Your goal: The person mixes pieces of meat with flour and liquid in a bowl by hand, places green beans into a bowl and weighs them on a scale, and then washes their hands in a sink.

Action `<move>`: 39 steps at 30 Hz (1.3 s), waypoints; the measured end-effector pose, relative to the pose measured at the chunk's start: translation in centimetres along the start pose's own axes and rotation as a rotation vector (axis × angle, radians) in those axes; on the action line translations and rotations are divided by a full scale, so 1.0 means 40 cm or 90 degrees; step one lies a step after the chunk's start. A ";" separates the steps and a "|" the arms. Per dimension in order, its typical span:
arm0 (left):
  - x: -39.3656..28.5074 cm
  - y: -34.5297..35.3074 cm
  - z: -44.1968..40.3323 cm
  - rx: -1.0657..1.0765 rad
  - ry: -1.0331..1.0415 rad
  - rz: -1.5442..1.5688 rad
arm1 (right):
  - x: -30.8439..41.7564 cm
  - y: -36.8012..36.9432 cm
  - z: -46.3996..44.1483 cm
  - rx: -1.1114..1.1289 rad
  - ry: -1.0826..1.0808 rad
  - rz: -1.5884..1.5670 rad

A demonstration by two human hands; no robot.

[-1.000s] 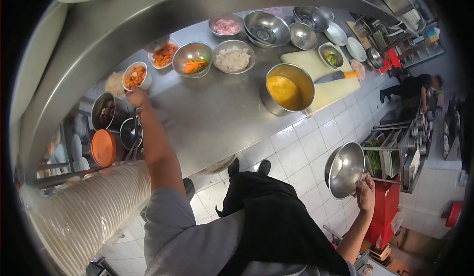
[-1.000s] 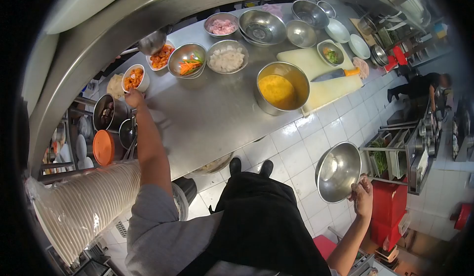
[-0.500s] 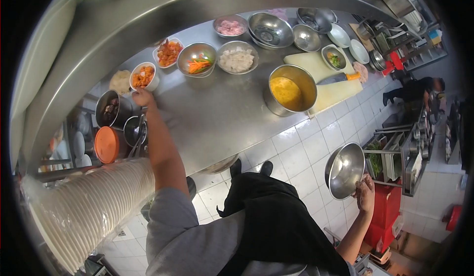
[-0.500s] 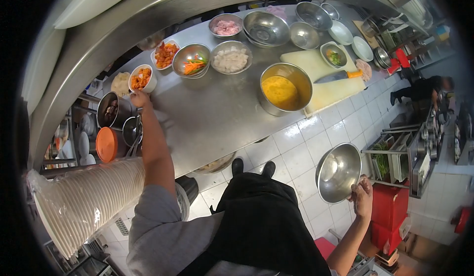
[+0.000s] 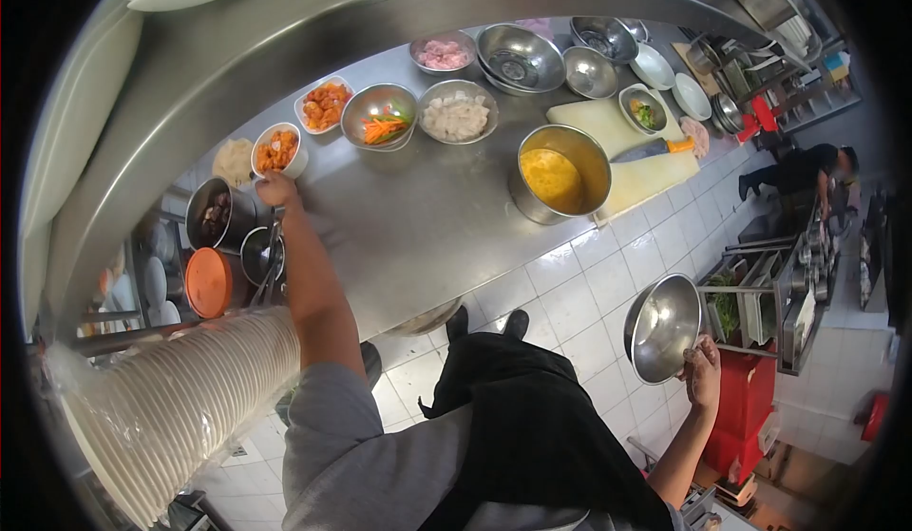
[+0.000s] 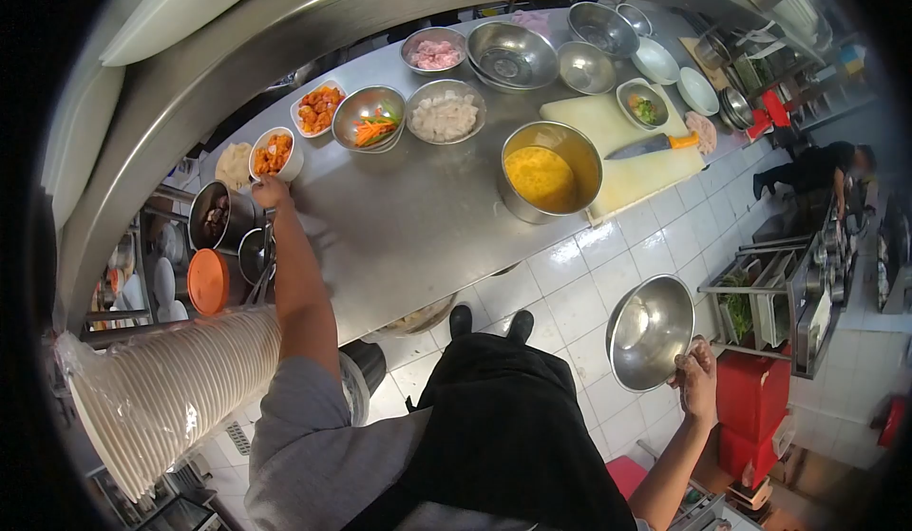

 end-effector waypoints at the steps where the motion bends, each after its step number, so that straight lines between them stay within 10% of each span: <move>1: 0.000 0.003 -0.004 0.009 0.001 -0.008 | 0.003 0.005 0.000 0.005 -0.002 -0.002; 13: 0.210 0.134 -0.108 0.099 0.000 0.094 | -0.008 0.009 -0.004 0.011 0.002 -0.002; 39: 0.014 0.000 0.014 0.112 -0.274 0.404 | -0.014 0.005 -0.028 0.048 0.000 -0.020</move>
Point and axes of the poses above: each hand's wrist, its own z-axis away from the middle knuckle, its own y-axis out of the palm, x = y × z, the point moved 4 cm from there along -z, towards the middle knuckle, and after that the axes turned 3 degrees about x, right-handed, at the moved point
